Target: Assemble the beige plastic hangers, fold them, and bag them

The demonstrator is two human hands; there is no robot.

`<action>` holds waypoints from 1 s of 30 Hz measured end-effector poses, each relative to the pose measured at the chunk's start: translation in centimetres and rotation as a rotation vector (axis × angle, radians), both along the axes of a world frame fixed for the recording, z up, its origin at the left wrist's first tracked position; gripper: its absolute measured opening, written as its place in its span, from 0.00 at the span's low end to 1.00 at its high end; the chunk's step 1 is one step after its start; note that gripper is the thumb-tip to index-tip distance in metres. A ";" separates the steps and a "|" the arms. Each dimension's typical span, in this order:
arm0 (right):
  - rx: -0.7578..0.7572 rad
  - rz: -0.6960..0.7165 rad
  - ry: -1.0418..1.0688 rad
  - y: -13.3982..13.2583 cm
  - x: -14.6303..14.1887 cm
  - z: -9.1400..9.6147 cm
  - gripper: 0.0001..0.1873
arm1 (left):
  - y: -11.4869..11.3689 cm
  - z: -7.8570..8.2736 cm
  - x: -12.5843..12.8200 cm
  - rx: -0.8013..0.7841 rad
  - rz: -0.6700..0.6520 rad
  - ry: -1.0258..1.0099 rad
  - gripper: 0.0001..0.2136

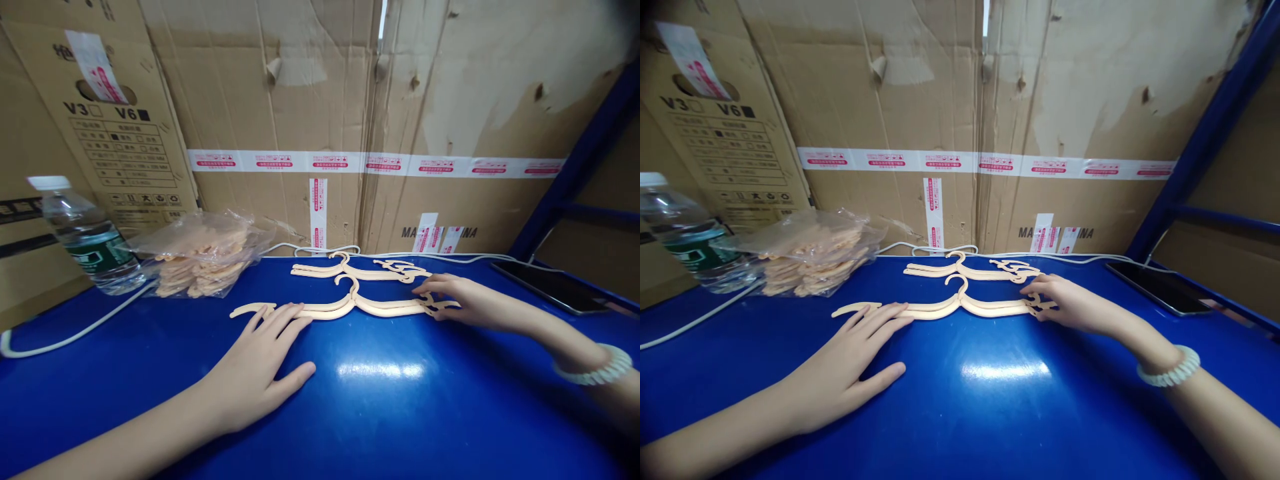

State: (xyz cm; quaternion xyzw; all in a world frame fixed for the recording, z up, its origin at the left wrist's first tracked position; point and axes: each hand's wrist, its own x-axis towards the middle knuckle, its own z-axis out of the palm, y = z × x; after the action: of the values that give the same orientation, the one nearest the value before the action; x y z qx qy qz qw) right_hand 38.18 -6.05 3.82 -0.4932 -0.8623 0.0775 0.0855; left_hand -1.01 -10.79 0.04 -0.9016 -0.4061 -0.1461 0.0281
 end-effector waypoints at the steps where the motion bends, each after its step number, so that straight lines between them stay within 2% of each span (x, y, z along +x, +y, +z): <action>1: -0.017 0.007 -0.004 0.1 0.3 0.1 0.23 | 0.0 0.0 0.0 0.005 -0.002 -0.003 0.24; 7: -0.040 0.059 -0.007 0.1 0.8 0.4 0.22 | 0.1 0.0 -0.1 0.015 -0.008 -0.004 0.24; 14: -0.094 0.042 0.001 0.1 0.7 0.9 0.18 | 0.1 0.0 -0.1 0.010 0.006 0.015 0.24; 24: -0.113 0.028 -0.027 0.0 0.7 1.4 0.19 | 0.1 -0.1 -0.1 0.000 0.018 0.029 0.25; 30: -0.010 0.045 0.007 -0.3 0.4 1.3 0.16 | -0.1 -0.1 0.1 0.064 -0.031 -0.056 0.23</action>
State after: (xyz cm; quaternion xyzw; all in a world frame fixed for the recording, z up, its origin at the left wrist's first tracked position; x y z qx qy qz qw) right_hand 38.60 -6.36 5.15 -0.4739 -0.8724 0.0853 0.0842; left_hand -0.90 -10.91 -0.08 -0.9021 -0.3878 -0.1845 0.0432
